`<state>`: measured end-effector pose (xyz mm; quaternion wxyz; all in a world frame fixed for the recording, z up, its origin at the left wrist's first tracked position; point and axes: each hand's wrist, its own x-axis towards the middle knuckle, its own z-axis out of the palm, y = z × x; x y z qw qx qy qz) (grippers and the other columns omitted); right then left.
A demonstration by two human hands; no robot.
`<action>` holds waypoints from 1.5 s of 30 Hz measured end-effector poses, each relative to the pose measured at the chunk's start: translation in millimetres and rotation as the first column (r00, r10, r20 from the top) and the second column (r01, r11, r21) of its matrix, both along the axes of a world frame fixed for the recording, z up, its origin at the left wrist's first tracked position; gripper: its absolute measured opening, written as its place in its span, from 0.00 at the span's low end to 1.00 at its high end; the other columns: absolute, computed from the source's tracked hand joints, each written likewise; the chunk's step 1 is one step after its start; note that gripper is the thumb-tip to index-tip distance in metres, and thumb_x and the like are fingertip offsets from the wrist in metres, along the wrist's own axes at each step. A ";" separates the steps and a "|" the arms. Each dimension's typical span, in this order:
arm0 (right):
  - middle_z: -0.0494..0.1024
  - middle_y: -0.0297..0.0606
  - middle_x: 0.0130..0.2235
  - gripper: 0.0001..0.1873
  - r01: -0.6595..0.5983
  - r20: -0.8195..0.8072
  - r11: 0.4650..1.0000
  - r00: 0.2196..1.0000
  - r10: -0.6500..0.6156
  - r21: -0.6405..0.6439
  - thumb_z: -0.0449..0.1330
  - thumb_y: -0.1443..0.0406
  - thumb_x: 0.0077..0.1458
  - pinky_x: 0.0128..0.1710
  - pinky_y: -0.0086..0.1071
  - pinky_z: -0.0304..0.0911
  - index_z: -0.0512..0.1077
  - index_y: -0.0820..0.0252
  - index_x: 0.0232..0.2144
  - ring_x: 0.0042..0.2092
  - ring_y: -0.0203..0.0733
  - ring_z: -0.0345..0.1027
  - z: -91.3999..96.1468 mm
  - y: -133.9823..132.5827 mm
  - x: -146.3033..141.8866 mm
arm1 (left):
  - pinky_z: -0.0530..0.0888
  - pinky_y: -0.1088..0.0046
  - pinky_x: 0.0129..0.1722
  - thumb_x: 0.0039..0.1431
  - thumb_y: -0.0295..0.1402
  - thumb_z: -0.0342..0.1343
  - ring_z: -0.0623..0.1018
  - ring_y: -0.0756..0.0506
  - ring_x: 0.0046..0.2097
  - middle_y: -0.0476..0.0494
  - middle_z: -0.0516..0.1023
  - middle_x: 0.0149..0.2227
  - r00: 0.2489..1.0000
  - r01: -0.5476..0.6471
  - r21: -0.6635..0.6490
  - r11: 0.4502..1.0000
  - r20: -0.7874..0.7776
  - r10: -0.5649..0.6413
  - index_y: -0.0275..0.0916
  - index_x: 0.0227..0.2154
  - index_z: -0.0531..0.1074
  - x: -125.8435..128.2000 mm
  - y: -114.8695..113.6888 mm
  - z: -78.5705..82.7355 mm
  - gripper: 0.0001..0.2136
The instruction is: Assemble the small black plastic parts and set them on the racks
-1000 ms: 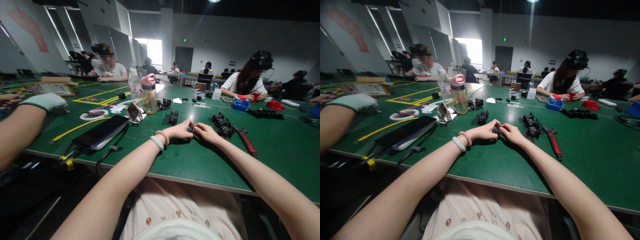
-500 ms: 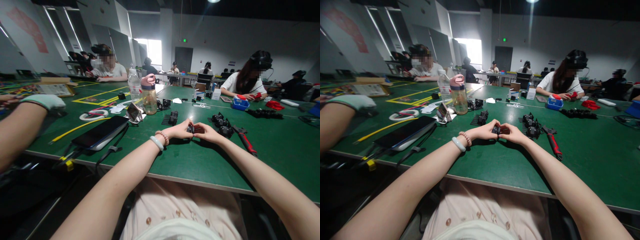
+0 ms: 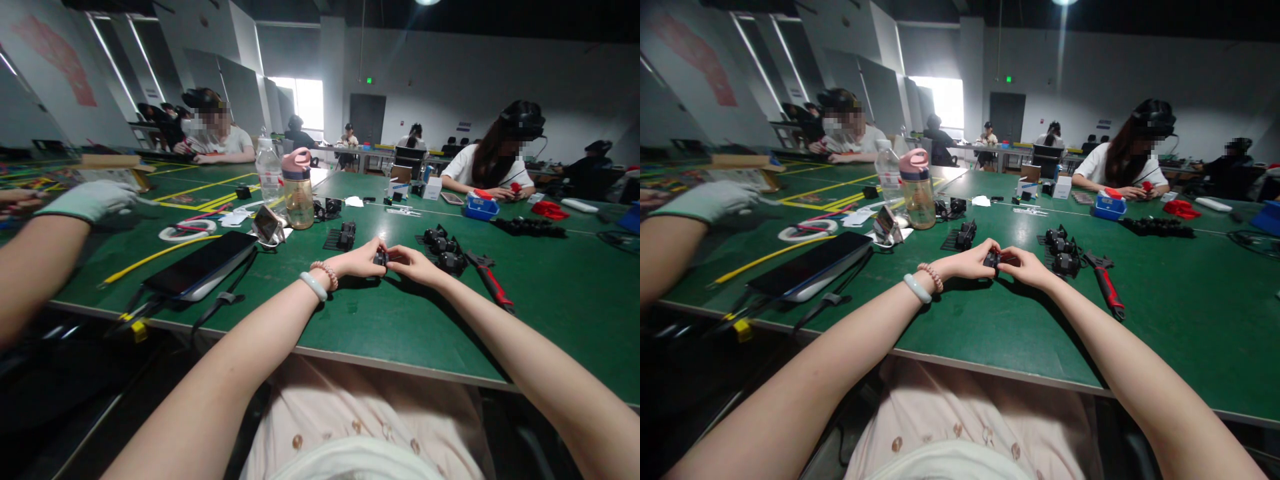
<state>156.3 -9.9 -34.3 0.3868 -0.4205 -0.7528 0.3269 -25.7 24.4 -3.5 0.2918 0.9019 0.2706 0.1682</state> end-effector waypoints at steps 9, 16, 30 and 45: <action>0.71 0.37 0.39 0.17 0.069 0.070 0.996 0.995 -0.074 0.064 0.52 0.59 0.47 0.43 0.35 0.58 0.66 0.60 0.39 0.41 0.38 0.64 4.6 -3.8 -2.2 | 0.65 0.75 0.30 0.40 0.31 0.50 0.65 0.51 0.32 0.47 0.63 0.35 1.000 -0.001 -0.004 1.000 0.007 0.001 0.37 0.41 0.55 0.3 -1.4 1.7 0.21; 0.72 0.36 0.37 0.16 0.134 0.113 0.985 0.983 -0.146 0.108 0.50 0.58 0.49 0.41 0.34 0.58 0.67 0.59 0.38 0.39 0.38 0.65 5.5 -5.2 -5.2 | 0.64 0.77 0.28 0.39 0.31 0.51 0.65 0.52 0.31 0.48 0.63 0.34 1.000 -0.009 -0.047 0.999 0.007 0.009 0.37 0.40 0.55 0.2 -2.3 2.4 0.21; 0.70 0.39 0.40 0.21 -0.006 0.020 1.000 1.000 0.006 0.010 0.58 0.61 0.42 0.41 0.36 0.61 0.63 0.61 0.40 0.39 0.39 0.66 -0.6 -2.9 -1.5 | 0.64 0.73 0.33 0.40 0.35 0.52 0.65 0.49 0.36 0.47 0.63 0.36 1.000 0.016 0.019 1.000 0.010 -0.016 0.36 0.40 0.55 0.6 -1.5 3.3 0.22; 0.70 0.38 0.40 0.18 0.023 0.059 0.998 0.998 -0.027 0.064 0.55 0.59 0.45 0.42 0.34 0.60 0.64 0.61 0.39 0.40 0.38 0.65 1.1 -3.6 -2.3 | 0.64 0.75 0.30 0.40 0.33 0.51 0.65 0.50 0.33 0.47 0.63 0.35 1.000 0.003 0.019 1.000 -0.008 -0.003 0.36 0.41 0.55 0.0 -2.8 3.9 0.22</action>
